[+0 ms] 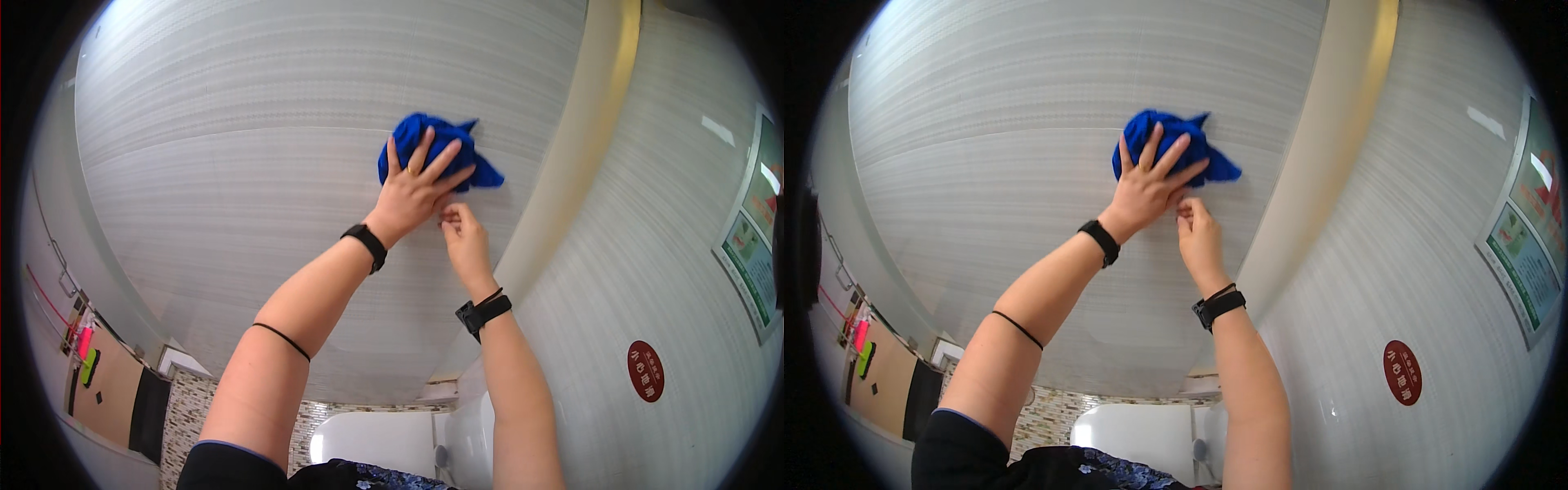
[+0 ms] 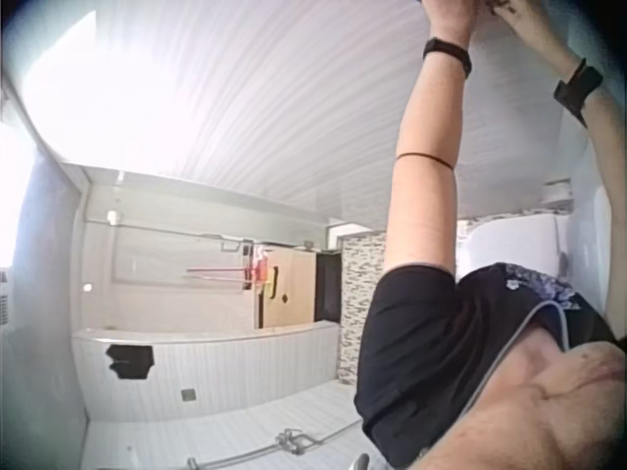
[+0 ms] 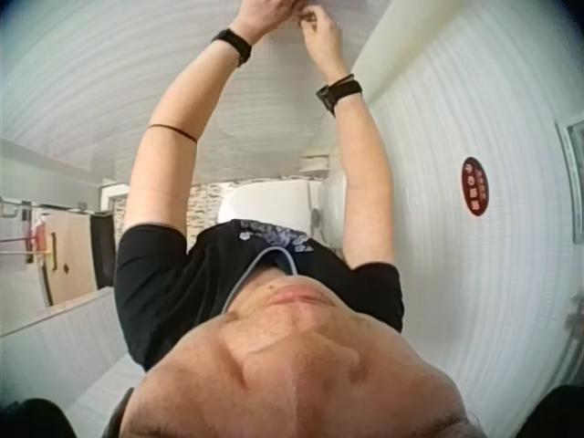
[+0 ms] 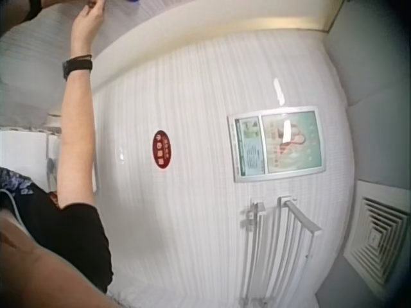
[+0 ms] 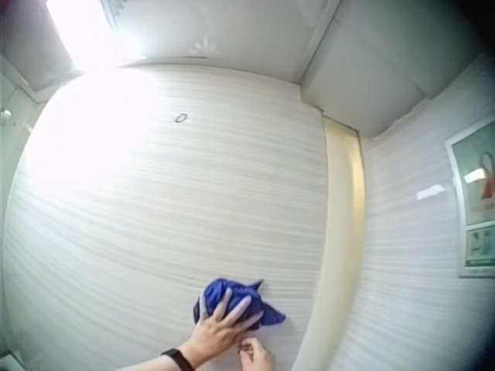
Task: Cleaning a bathroom wall/partition with a blue cloth.
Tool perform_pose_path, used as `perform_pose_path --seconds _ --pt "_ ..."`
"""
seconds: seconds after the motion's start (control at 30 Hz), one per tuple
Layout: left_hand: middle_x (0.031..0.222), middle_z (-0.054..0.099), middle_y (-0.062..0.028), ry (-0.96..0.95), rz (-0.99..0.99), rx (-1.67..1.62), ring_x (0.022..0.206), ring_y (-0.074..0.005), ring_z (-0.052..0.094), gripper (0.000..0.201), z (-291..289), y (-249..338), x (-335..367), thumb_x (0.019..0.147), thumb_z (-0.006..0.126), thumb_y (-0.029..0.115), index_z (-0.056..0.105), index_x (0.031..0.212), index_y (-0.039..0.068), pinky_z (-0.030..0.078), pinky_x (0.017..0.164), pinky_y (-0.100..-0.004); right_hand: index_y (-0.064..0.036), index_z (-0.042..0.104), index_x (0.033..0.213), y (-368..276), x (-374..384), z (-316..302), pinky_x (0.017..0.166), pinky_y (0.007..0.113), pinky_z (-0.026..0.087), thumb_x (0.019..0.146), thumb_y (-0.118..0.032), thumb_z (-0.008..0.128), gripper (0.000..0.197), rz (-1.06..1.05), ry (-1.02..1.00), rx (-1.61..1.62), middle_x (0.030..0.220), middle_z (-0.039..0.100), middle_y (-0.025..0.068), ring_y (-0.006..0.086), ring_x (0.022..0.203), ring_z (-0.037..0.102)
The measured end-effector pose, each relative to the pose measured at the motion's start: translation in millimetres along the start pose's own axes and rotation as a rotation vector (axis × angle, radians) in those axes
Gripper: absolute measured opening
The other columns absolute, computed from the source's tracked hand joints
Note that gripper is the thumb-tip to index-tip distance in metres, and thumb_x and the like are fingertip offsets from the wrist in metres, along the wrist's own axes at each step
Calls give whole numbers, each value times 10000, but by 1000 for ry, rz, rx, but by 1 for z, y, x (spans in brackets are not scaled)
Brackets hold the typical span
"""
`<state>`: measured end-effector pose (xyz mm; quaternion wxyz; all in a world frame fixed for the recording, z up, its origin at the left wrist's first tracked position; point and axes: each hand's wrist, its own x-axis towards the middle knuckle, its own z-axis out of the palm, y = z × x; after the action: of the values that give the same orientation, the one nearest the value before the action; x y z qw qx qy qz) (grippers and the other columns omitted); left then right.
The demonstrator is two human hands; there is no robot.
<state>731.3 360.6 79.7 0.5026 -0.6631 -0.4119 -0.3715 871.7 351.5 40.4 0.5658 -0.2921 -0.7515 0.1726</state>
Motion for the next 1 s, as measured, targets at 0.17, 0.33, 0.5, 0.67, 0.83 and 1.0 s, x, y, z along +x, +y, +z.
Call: perform_pose_path --seconds 0.17,0.33,0.5,0.67,0.83,1.0 --pt "1490 253 2 78 -10 10 1399 -333 133 527 -8 -19 16 767 653 378 511 1274 408 34 1034 -675 24 531 922 -16 17 14 708 370 498 818 33 555 107 -79 50 25 861 636 175 314 795 633" --pt "1503 220 -4 77 -37 49 1401 -335 134 500 -4 -17 -14 789 617 420 508 1277 413 -1 1045 -662 25 551 953 3 7 29 713 319 508 820 33 553 134 -53 21 -104 887 647 141 234 793 651" --pt "1511 194 -5 60 -40 56 1402 -341 122 501 0 -17 -73 798 589 457 493 1288 423 -16 1060 -637 23 562 918 9 -13 41 711 375 494 817 -1 560 105 -3 -58 -146 863 643 169 300 799 633" --pt "1518 169 0 7 -14 114 1409 -336 93 502 -4 -24 -124 807 569 480 472 1298 442 -26 1064 -636 20 597 918 9 -32 56 716 426 484 816 -60 575 131 92 -310 -180 876 642 194 365 821 617" --pt "1517 174 0 1 -17 136 1407 -336 96 509 -15 -37 -117 801 566 490 467 1298 451 -24 1070 -630 15 587 903 -10 -26 63 709 421 483 818 -50 578 107 21 -284 -156 871 641 190 361 815 617" --pt "1507 200 -41 29 -134 79 1391 -371 122 517 -34 -71 -62 807 596 427 471 1309 412 -12 1038 -662 3 556 931 -41 -2 71 708 400 484 828 -30 575 110 -54 -167 -78 897 639 172 345 828 619"
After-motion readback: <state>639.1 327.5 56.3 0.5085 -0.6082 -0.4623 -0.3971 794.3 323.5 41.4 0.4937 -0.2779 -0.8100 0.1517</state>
